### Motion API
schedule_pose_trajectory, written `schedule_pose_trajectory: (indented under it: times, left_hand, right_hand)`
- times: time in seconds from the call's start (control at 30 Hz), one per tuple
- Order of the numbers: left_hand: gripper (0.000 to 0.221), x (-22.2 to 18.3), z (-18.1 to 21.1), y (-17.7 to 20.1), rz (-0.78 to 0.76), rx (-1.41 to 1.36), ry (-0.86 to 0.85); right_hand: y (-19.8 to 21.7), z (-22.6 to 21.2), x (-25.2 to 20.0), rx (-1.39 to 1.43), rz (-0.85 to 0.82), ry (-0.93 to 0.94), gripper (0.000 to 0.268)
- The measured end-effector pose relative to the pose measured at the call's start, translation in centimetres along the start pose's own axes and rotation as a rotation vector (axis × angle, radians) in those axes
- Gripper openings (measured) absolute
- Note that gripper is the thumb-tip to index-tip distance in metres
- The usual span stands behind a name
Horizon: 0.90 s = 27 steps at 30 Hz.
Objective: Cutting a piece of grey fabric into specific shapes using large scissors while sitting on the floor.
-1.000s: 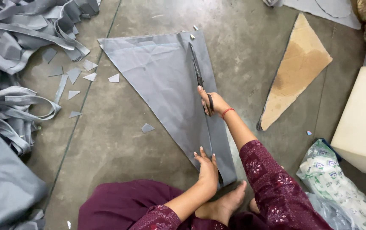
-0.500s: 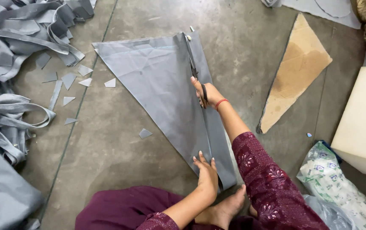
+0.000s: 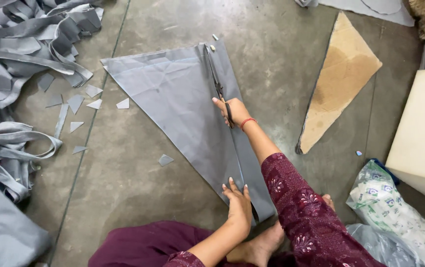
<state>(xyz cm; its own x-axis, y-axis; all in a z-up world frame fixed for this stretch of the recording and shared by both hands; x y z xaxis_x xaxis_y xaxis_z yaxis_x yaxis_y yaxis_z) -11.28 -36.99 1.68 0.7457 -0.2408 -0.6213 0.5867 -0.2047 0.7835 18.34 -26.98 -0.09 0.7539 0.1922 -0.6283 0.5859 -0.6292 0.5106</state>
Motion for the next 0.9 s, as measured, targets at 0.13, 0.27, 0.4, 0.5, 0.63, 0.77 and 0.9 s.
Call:
schedule_pose_trajectory:
  times: [0.13, 0.27, 0.4, 0.5, 0.63, 0.77, 0.9]
  left_hand:
    - [0.068, 0.1, 0.1, 0.2, -0.014, -0.006, -0.029]
    - [0.071, -1.5, -0.9, 1.6, -0.027, 0.037, -0.062]
    - [0.071, -1.1, -0.8, 1.2, -0.018, 0.031, -0.046]
    - [0.070, -0.8, -0.6, 0.8, -0.002, 0.037, -0.038]
    - [0.070, -0.7, -0.5, 0.8, 0.013, 0.049, -0.029]
    - [0.069, -0.9, -0.8, 1.4, -0.009, 0.027, -0.043]
    - [0.067, -0.4, -0.6, 0.6, -0.014, -0.029, 0.017]
  right_hand:
    - [0.0, 0.1, 0.4, 0.001, -0.016, -0.030, 0.071]
    - [0.1, -0.6, 0.0, 0.026, -0.049, -0.052, 0.072]
    - [0.3, -1.8, 0.3, 0.042, -0.060, -0.071, 0.071]
    - [0.1, -1.4, 1.0, 0.051, -0.050, -0.067, 0.070]
    - [0.2, -1.3, 1.9, 0.048, -0.022, -0.009, 0.068]
    - [0.3, -1.4, 1.7, 0.034, -0.019, -0.002, 0.068]
    - [0.2, -1.3, 1.7, 0.024, -0.003, 0.007, 0.068]
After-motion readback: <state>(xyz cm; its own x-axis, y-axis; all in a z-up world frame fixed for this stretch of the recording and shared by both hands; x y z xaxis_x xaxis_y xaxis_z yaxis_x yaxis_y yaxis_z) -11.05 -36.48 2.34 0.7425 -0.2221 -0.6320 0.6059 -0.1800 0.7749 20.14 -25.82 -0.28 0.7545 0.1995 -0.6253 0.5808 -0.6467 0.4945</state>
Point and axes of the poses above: each hand's wrist, its own x-axis towards the middle knuckle, its own y-axis out of the back of the hand, z = x × y, the point moved 10 cm from there along x, towards the middle knuckle, and after that the axes turned 3 degrees about -x, right-handed, at the moved point
